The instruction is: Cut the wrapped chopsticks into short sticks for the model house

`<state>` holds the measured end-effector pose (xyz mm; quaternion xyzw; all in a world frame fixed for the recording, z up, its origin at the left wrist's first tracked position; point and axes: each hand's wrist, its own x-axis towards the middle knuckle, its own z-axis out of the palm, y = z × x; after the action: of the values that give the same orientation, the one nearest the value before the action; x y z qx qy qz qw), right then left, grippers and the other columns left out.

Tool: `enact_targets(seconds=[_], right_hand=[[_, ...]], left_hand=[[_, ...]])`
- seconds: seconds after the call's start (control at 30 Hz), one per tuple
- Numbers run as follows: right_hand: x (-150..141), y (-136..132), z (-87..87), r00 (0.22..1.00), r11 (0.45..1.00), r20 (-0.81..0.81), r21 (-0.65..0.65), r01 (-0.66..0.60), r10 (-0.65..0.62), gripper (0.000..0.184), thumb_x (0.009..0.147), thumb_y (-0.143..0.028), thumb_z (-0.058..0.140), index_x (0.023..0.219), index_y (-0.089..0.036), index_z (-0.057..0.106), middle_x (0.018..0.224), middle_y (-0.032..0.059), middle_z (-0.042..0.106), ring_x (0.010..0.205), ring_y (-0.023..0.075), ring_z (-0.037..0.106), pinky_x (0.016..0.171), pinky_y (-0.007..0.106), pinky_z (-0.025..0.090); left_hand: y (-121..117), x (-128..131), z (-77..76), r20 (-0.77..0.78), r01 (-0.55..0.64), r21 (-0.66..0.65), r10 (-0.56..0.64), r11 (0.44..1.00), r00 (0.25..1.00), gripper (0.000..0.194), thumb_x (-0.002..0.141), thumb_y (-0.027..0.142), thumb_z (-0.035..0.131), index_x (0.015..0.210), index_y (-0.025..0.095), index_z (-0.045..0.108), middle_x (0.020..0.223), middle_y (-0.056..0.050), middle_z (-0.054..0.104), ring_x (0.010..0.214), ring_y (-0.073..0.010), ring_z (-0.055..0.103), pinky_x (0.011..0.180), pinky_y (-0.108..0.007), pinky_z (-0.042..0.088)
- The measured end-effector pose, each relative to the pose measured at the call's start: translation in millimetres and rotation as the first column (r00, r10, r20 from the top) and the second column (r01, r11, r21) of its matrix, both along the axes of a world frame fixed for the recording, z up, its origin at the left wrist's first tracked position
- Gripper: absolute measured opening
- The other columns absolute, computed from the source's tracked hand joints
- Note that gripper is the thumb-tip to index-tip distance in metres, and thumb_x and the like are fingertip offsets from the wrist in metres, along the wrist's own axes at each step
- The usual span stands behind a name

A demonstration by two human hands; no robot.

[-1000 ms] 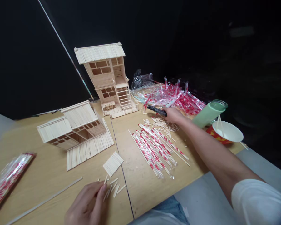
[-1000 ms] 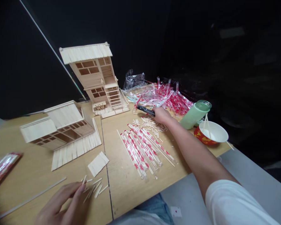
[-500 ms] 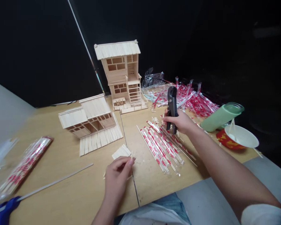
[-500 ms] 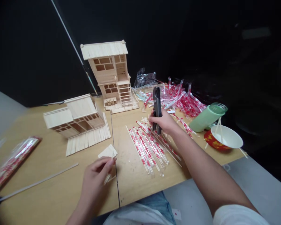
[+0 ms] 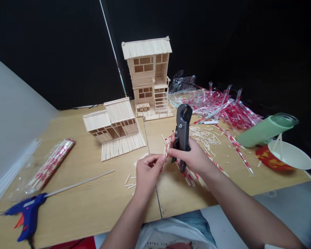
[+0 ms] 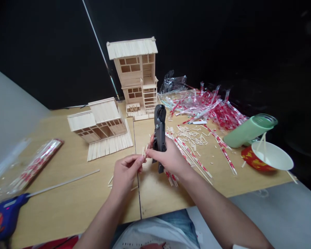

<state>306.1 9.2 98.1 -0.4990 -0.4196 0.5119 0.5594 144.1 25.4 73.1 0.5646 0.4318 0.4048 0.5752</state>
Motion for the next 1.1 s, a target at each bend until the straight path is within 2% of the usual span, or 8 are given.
enact_targets(seconds=[0.2, 0.3, 0.47, 0.63, 0.73, 0.9, 1.1], right_hand=[[-3, -1, 2.3, 0.997, 0.998, 0.064, -0.043, -0.04, 0.043, 0.033, 0.071, -0.029, 0.079, 0.093, -0.023, 0.056, 0.084, -0.0008, 0.066, 0.079, 0.0185, 0.064, 0.077, 0.034, 0.051], [-2, -1, 1.9, 0.997, 0.998, 0.059, -0.051, -0.04, 0.043, 0.035, 0.069, -0.029, 0.082, 0.092, -0.023, 0.056, 0.084, -0.0011, 0.066, 0.078, 0.0177, 0.063, 0.074, 0.032, 0.05], [-2, 0, 0.8, 0.991, 0.995, -0.123, -0.075, -0.06, 0.05, 0.043, 0.063, -0.028, 0.088, 0.09, -0.023, 0.054, 0.073, -0.0051, 0.062, 0.067, 0.0144, 0.061, 0.067, 0.029, 0.048], [-3, 0, 1.7, 0.971, 0.985, -0.224, -0.126, -0.118, 0.087, 0.047, 0.06, -0.029, 0.09, 0.088, -0.023, 0.053, 0.069, -0.0056, 0.062, 0.063, 0.0136, 0.06, 0.066, 0.028, 0.047], [-3, 0, 1.6, 0.967, 0.985, -0.241, -0.128, -0.112, 0.079, 0.048, 0.06, -0.029, 0.091, 0.088, -0.023, 0.052, 0.069, -0.0056, 0.062, 0.063, 0.0138, 0.061, 0.066, 0.029, 0.048], [-6, 0, -2.8, 0.979, 0.998, -0.205, -0.061, -0.034, 0.021, 0.046, 0.062, -0.027, 0.09, 0.09, -0.023, 0.052, 0.071, -0.0065, 0.062, 0.065, 0.0137, 0.063, 0.068, 0.028, 0.049], [-7, -3, -1.4, 0.997, 0.997, -0.047, -0.033, 0.066, -0.068, 0.042, 0.068, -0.033, 0.086, 0.094, -0.022, 0.056, 0.078, -0.0038, 0.064, 0.072, 0.0152, 0.063, 0.071, 0.029, 0.051]], left_hand=[[0, -4, 2.1, -0.098, 0.02, 0.128, -0.008, 0.992, 0.995, 0.023, 0.084, 0.038, 0.07, 0.077, 0.018, 0.079, 0.073, -0.005, 0.072, 0.065, -0.0144, 0.061, 0.054, -0.023, 0.041], [2, -6, 3.7, -0.125, 0.046, 0.166, -0.026, 0.985, 0.992, 0.022, 0.085, 0.036, 0.069, 0.075, 0.018, 0.078, 0.073, -0.005, 0.072, 0.067, -0.0147, 0.062, 0.057, -0.023, 0.043], [4, -11, 1.3, -0.08, 0.124, 0.187, -0.111, 0.975, 0.991, 0.015, 0.086, 0.031, 0.07, 0.084, 0.02, 0.08, 0.079, -0.005, 0.074, 0.064, -0.0131, 0.061, 0.058, -0.023, 0.045], [6, -16, 3.8, -0.125, 0.1, 0.337, -0.06, 0.936, 0.99, 0.011, 0.088, 0.026, 0.07, 0.087, 0.022, 0.08, 0.084, -0.004, 0.077, 0.077, -0.0146, 0.066, 0.067, -0.024, 0.048], [7, -16, 4.8, -0.13, 0.09, 0.374, -0.044, 0.923, 0.991, 0.011, 0.088, 0.026, 0.07, 0.085, 0.022, 0.08, 0.082, -0.003, 0.076, 0.075, -0.0137, 0.066, 0.066, -0.023, 0.048], [5, -12, 2.5, -0.153, 0.068, 0.352, -0.014, 0.933, 0.988, 0.011, 0.088, 0.028, 0.071, 0.088, 0.022, 0.08, 0.084, -0.003, 0.077, 0.076, -0.0133, 0.067, 0.062, -0.021, 0.048], [2, -5, 2.0, -0.166, 0.0, 0.344, 0.061, 0.939, 0.984, 0.013, 0.088, 0.03, 0.07, 0.083, 0.021, 0.079, 0.078, -0.002, 0.075, 0.07, -0.0122, 0.065, 0.058, -0.021, 0.047]])
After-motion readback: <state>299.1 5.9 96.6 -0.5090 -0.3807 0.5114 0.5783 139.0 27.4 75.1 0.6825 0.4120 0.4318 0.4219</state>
